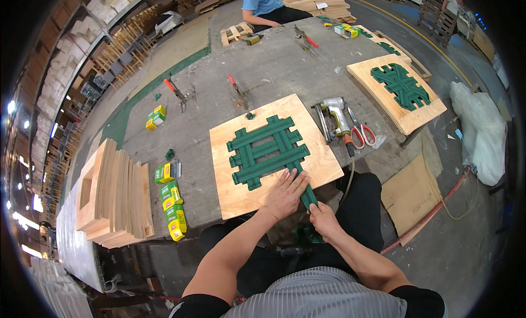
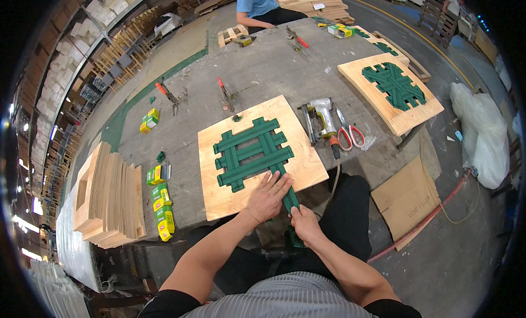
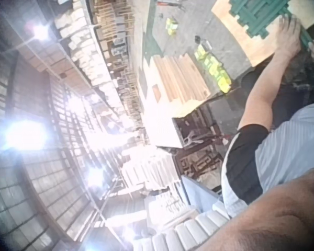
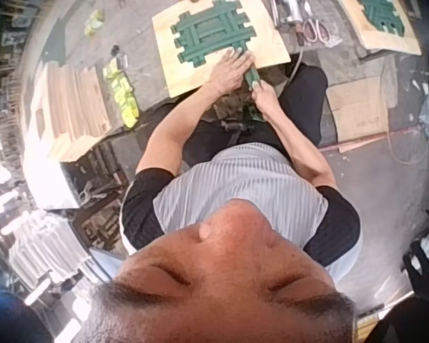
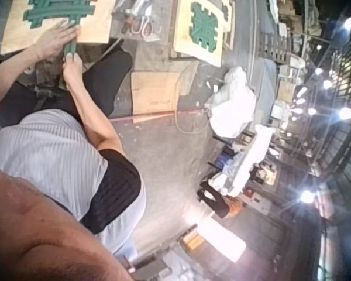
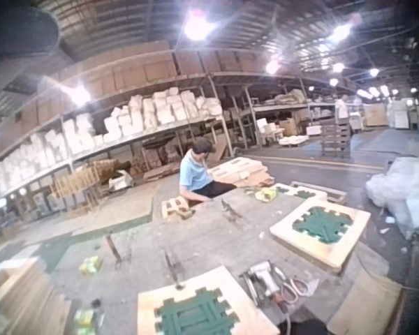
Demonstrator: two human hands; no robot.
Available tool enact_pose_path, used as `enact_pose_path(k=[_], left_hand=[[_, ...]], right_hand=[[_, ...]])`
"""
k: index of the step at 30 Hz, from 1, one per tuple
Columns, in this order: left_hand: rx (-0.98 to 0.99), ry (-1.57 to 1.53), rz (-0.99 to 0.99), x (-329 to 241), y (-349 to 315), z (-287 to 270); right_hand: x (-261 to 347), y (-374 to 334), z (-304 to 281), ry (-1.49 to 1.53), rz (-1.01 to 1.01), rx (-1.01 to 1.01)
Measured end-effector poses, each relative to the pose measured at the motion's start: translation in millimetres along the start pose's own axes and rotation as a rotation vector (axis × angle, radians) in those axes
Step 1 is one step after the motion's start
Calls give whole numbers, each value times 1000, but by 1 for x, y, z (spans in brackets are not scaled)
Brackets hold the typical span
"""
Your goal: The person sits on the floor and assembles green plastic strips onto a square wooden board. They arrange the strips in a grid pattern and use a pneumatic nail gun to fasten them to the wood. Another person is visible in the background performing a similar task.
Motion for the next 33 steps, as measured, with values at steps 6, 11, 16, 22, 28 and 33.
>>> enact_pose_path(k=[6,11,16,22,28,33], left_hand=[[36,11,11,5,-4,-1],[76,-28,-11,5,-1,-6],[78,-83,-25,-8,-6,-26],[-118,-615,-629,-61,-61,-22],[-236,-808,-1136,-48,-63,58],[78,-936,-1149,-33,-41,75]], right_hand=[[-13,10,1,-91,0,-21],[-33,35,5,-206,-111,-46],[-46,59,14,-391,-358,-129],[-61,86,8,-360,-232,-31],[-45,87,19,-393,-389,33],[-42,83,14,-402,-336,70]])
Point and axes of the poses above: each hand's wrist, its own y-axis towards the middle knuckle, its own z-axis out of the palm, x = y × z, the point moved 2 cm from there along y, towards the middle knuckle, and after that the axes turned 14 degrees about -x, right-handed, at the moved point
